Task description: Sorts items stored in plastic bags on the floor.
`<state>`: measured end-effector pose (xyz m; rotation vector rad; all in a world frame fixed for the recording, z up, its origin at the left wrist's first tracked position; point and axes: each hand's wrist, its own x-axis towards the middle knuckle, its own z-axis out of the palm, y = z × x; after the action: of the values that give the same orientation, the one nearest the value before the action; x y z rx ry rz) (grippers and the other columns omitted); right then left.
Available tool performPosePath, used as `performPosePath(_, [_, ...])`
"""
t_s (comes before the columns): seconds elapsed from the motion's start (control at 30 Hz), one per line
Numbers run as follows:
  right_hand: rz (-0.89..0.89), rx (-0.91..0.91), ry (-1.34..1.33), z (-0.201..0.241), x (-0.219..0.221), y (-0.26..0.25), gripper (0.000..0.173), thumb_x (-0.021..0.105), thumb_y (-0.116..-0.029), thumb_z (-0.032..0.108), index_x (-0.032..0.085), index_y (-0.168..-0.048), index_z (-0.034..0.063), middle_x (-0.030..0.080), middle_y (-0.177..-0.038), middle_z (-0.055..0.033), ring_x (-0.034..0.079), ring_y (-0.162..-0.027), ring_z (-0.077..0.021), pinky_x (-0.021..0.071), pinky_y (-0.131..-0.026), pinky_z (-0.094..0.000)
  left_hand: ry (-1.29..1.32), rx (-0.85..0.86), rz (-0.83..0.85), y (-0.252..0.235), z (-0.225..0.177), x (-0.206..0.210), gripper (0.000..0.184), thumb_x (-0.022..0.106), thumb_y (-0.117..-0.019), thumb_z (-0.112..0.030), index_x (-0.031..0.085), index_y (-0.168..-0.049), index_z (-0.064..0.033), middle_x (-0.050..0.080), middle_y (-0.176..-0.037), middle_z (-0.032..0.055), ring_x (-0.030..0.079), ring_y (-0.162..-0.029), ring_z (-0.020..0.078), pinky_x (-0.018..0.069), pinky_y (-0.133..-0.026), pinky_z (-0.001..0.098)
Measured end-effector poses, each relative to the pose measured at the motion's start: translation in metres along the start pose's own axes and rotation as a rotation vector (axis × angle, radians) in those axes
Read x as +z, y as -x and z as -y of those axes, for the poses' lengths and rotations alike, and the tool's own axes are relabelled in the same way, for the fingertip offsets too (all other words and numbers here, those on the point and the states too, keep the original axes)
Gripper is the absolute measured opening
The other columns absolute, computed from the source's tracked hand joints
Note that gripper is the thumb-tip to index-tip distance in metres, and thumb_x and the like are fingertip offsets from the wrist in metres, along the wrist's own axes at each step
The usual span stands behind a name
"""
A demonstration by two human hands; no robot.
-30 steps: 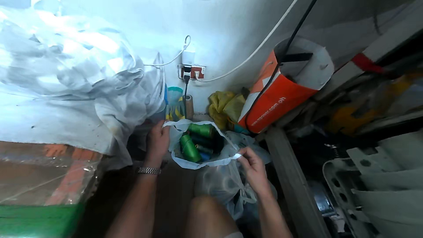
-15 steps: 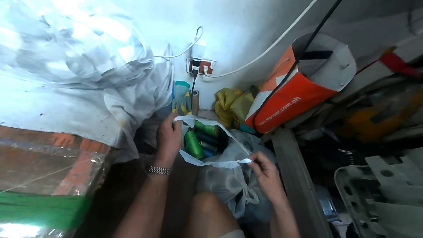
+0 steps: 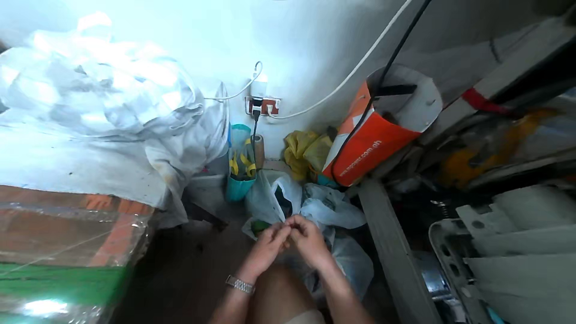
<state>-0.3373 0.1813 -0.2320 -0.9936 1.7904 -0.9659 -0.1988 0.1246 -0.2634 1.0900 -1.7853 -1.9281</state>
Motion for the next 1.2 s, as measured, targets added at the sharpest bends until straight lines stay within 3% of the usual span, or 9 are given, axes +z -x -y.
performPosePath(0.23, [0.222,0.241,0.419,-0.012,0.005,-0.068,0.055,0.067,-0.0979,0.047,0.068,-0.12,-0.0025,0.068,-0.115,-0.0252,0.065,-0.11,-0.0392,0.0502,-0.097,-0.0596,-0.842,-0.043,0.238,0.009,-0.017,0.027,0.036,0.046,-0.1042,-0.004,0.058,-0.137,0.0012,0.06,-0.138,0.0227,0.056,-0.132,0.0355,0.0422,-0.114,0.0481])
performPosePath(0.37, [0.236,0.302,0.515,-0.003,0.02,-0.094,0.032,0.067,-0.0962,0.018,0.069,-0.12,-0.0033,0.067,-0.122,-0.0263,0.064,-0.117,-0.0403,0.0493,-0.1,-0.061,-0.929,-0.043,0.309,0.009,-0.006,0.031,0.037,0.046,-0.1021,-0.001,0.059,-0.137,-0.0002,0.062,-0.135,0.0224,0.057,-0.13,0.0367,0.0429,-0.112,0.0498])
performPosePath(0.5, [0.0,0.432,-0.37,0.002,0.008,-0.1,0.023,0.041,-0.1096,0.01,0.05,-0.128,-0.0018,0.059,-0.085,-0.0085,0.059,-0.065,-0.0145,0.0532,-0.06,-0.0299,-0.692,-0.048,0.122,0.007,-0.006,0.023,0.054,0.046,-0.1065,-0.009,0.035,-0.159,-0.0099,0.062,-0.136,0.0226,0.06,-0.127,0.0355,0.0434,-0.113,0.0478])
performPosePath(0.6, [-0.109,0.393,-0.385,-0.004,-0.009,-0.101,0.021,0.046,-0.1092,0.015,0.055,-0.123,0.0015,0.047,-0.074,-0.0014,0.039,-0.05,-0.0074,0.0354,-0.045,-0.0235,-0.543,-0.051,-0.245,0.005,0.001,0.012,0.041,0.05,-0.1033,-0.006,0.054,-0.144,-0.0028,0.066,-0.127,0.024,0.065,-0.118,0.0371,0.048,-0.107,0.0501])
performPosePath(0.67, [-0.096,0.313,-0.1,-0.011,-0.024,-0.095,0.026,0.054,-0.1071,0.017,0.062,-0.122,-0.0028,0.061,-0.095,-0.015,0.054,-0.072,-0.0196,0.0476,-0.065,-0.0372,-0.506,-0.135,-0.35,0.003,0.003,-0.002,0.032,0.052,-0.1034,-0.004,0.063,-0.133,0.0011,0.066,-0.129,0.0228,0.063,-0.121,0.0354,0.0467,-0.108,0.0491])
performPosePath(0.87, [0.064,0.135,-0.125,-0.039,-0.004,-0.05,0.023,0.052,-0.1065,0.009,0.063,-0.123,-0.001,0.064,-0.098,-0.0122,0.055,-0.069,-0.0138,0.0496,-0.064,-0.0326,-0.43,-0.06,-0.071,-0.002,0.0,-0.013,0.023,0.059,-0.1037,-0.015,0.071,-0.113,0.002,0.07,-0.11,0.0176,0.068,-0.101,0.026,0.0541,-0.095,0.0427])
performPosePath(0.97, [0.104,0.15,-0.291,-0.032,0.006,-0.037,0.022,0.049,-0.106,0.004,0.065,-0.12,-0.0021,0.064,-0.089,-0.0067,0.053,-0.065,-0.008,0.0481,-0.064,-0.026,-0.465,0.069,-0.002,-0.002,-0.004,-0.011,0.021,0.069,-0.0977,-0.024,0.077,-0.104,-0.0056,0.067,-0.123,0.012,0.057,-0.122,0.0275,0.042,-0.108,0.047])
performPosePath(1.1, [0.121,0.055,-0.291,0.006,0.003,-0.033,0.027,0.047,-0.1084,0.01,0.068,-0.123,0.0007,0.069,-0.106,-0.0127,0.063,-0.087,-0.0162,0.0531,-0.079,-0.036,-0.371,0.244,-0.291,-0.009,0.006,-0.002,0.017,0.079,-0.0862,-0.02,0.073,-0.085,-0.0041,0.051,-0.136,0.0235,0.046,-0.132,0.0383,0.0415,-0.108,0.0541])
performPosePath(1.2, [0.109,-0.09,-0.223,0.028,0.007,-0.037,0.028,0.046,-0.1085,0.012,0.071,-0.119,0.0014,0.069,-0.103,-0.0113,0.063,-0.088,-0.0161,0.0526,-0.08,-0.0364,-0.262,0.211,-0.389,-0.022,-0.02,-0.007,0.009,0.072,-0.0901,-0.001,0.069,-0.083,0.004,0.063,-0.117,0.0199,0.063,-0.107,0.0268,0.0539,-0.092,0.0446])
